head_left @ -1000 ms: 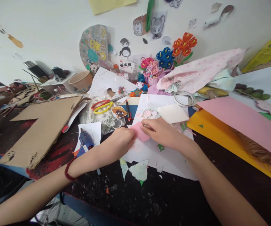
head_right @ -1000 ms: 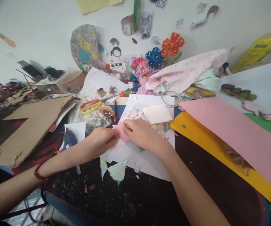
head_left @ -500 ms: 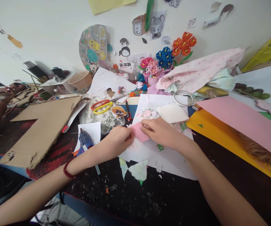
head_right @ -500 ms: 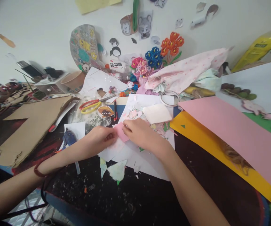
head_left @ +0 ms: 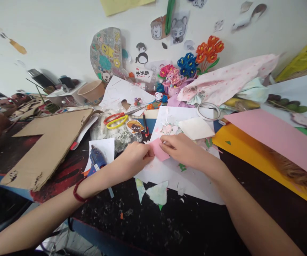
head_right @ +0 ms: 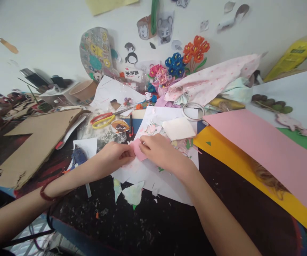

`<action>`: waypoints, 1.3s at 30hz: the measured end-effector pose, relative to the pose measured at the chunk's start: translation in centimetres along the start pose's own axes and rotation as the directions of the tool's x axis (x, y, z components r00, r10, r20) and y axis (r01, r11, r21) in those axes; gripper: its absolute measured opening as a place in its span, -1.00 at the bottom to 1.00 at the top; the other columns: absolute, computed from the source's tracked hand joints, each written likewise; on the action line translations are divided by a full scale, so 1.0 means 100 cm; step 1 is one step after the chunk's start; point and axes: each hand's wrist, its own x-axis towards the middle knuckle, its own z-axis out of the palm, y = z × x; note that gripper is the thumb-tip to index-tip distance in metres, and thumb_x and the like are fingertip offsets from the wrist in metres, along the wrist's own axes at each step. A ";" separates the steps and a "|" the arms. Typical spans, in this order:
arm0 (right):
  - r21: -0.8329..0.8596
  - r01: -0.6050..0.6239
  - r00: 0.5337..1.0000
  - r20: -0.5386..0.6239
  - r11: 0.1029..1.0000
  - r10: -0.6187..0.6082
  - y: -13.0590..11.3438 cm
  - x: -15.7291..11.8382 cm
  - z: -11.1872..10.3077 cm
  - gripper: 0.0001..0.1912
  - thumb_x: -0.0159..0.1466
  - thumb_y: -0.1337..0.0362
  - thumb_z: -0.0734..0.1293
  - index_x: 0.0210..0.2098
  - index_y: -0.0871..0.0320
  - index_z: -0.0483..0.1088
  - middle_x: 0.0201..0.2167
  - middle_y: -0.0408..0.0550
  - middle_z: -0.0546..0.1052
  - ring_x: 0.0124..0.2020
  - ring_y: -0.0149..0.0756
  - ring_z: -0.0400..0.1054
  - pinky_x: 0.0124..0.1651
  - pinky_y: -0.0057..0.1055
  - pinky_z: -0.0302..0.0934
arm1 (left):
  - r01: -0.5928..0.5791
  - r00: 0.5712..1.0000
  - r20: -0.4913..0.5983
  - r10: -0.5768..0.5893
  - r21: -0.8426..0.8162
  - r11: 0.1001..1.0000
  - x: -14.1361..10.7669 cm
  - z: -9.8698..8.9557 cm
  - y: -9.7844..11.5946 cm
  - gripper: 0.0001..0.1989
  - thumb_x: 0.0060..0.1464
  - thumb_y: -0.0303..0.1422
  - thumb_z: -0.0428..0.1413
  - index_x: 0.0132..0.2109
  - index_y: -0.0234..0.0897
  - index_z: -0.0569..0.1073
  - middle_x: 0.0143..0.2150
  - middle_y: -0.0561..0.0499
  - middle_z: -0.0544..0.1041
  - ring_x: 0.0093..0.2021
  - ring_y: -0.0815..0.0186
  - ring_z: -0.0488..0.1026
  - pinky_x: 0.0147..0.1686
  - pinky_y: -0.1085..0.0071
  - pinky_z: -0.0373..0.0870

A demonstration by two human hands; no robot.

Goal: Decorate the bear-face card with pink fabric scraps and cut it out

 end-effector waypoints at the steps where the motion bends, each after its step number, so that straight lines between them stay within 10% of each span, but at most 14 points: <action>1: 0.001 0.000 1.000 -0.002 1.000 0.000 0.000 0.000 0.000 -0.66 0.35 0.26 0.15 -0.52 0.12 -0.02 -0.64 -0.24 0.16 -0.55 -0.44 0.00 -0.44 -0.34 -0.21 | 0.001 1.000 0.000 -0.001 0.020 1.000 0.000 0.001 0.001 -0.83 0.02 -0.57 0.00 -0.39 -0.32 0.47 -0.52 0.07 0.50 -0.50 0.43 0.33 -0.45 0.44 0.10; 14: 0.018 -0.009 1.000 -0.011 1.000 0.009 -0.002 -0.002 -0.001 -0.65 0.35 0.26 0.15 -0.53 0.12 -0.03 -0.63 -0.23 0.17 -0.56 -0.44 0.01 -0.45 -0.34 -0.19 | -0.096 0.993 -0.054 0.108 0.190 0.977 -0.001 0.013 -0.008 -0.80 0.14 -0.47 -0.06 -0.42 -0.31 0.39 -0.51 0.01 0.43 -0.52 0.40 0.22 -0.47 0.39 0.04; 39: 0.015 -0.003 1.000 -0.010 1.000 0.003 -0.001 -0.001 0.000 -0.64 0.35 0.23 0.15 -0.53 0.12 -0.05 -0.68 -0.24 0.12 -0.59 -0.44 -0.03 -0.46 -0.34 -0.21 | 0.058 0.995 -0.077 -0.068 -0.125 0.990 -0.005 0.002 -0.006 -0.85 0.08 -0.44 0.02 -0.40 -0.31 0.46 -0.51 0.02 0.54 -0.53 0.41 0.37 -0.49 0.50 0.19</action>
